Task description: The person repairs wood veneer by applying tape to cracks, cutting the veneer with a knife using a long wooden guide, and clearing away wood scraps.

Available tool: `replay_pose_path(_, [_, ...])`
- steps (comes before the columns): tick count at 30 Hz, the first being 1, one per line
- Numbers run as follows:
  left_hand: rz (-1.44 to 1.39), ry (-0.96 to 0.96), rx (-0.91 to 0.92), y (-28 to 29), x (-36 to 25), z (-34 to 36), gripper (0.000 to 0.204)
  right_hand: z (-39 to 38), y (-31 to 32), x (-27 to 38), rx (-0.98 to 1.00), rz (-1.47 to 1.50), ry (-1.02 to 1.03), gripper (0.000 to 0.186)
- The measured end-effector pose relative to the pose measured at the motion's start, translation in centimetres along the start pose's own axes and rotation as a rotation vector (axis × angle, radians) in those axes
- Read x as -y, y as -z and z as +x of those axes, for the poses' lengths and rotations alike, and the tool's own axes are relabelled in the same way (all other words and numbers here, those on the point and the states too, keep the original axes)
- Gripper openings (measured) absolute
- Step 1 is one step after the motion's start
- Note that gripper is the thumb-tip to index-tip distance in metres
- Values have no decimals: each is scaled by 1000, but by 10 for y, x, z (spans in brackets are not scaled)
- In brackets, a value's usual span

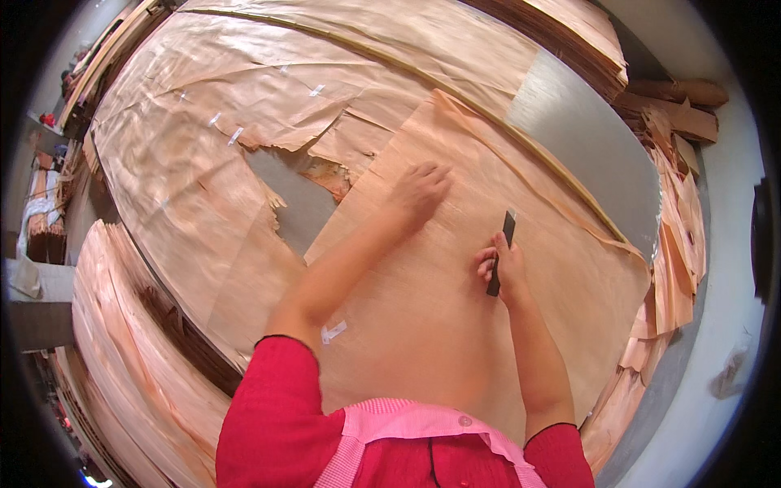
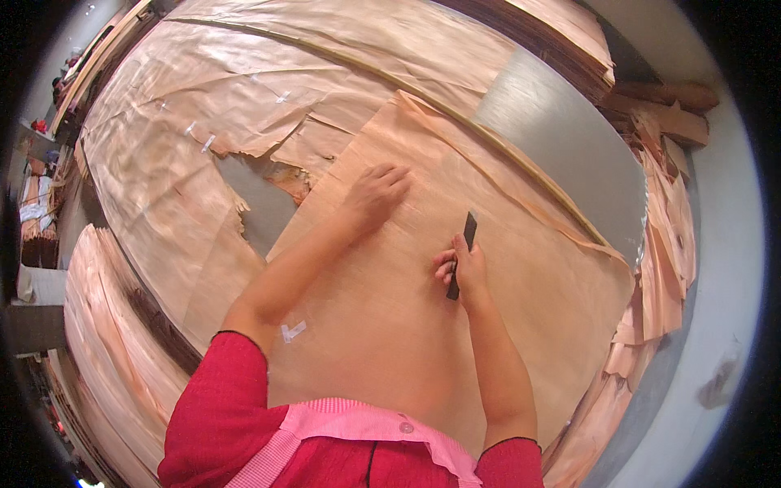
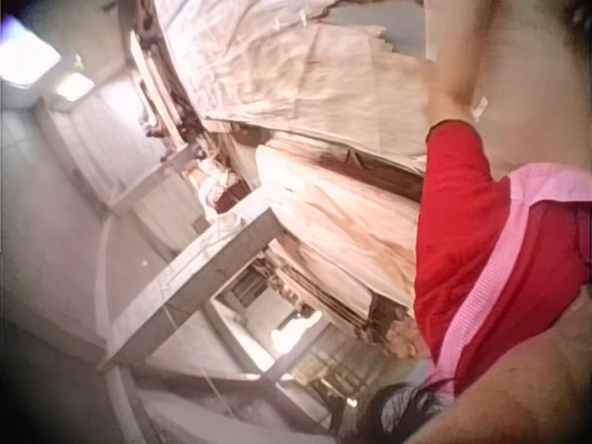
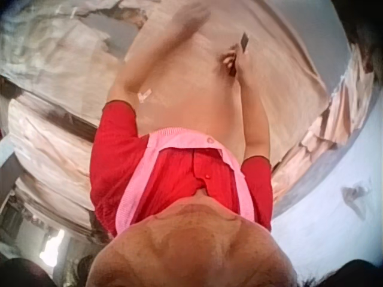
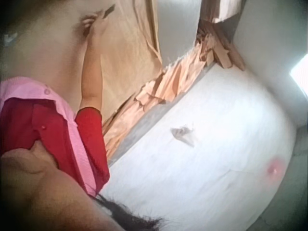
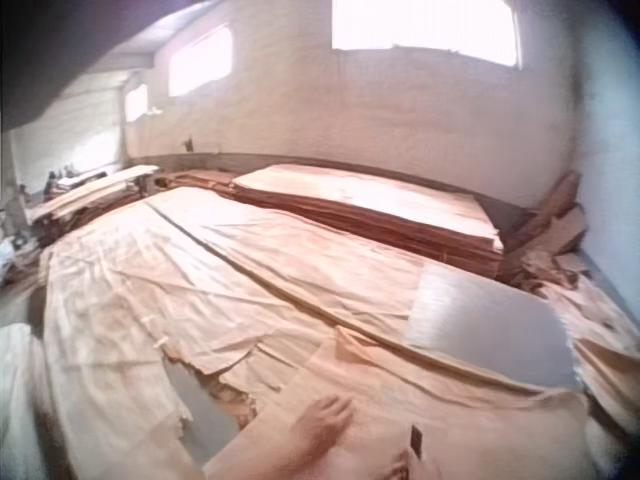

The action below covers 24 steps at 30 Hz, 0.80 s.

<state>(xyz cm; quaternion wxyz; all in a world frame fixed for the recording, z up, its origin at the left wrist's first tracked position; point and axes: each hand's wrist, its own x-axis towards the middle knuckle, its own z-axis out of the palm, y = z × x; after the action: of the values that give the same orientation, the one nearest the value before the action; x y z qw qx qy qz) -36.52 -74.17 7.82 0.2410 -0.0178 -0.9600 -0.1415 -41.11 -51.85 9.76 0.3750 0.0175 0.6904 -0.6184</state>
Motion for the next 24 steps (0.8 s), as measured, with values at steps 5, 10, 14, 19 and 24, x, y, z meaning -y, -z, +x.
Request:
replay_pose_path(5, [119, 177, 72, 45, 31, -70, 29, -8, -2, 12, 11, 0, 0, 33])
replay_pose_path(10, [137, 159, 38, 71, 64, -89, 39, -11, -39, 27, 109, -286, 103, 33])
replay_pose_path(14, [-107, 123, 173, 84, 89, -83, 51, 9, -90, 37, 381, -447, 209, 25])
replay_pose_path(19, [-298, 207, 231, 88, 110, -79, 72, 33, -131, 47, 262, -1080, 590, 23])
replay_pose_path(24, [-352, 224, 225, 85, 114, -78, 84, 46, -157, 52, 340, -1458, 679, 27])
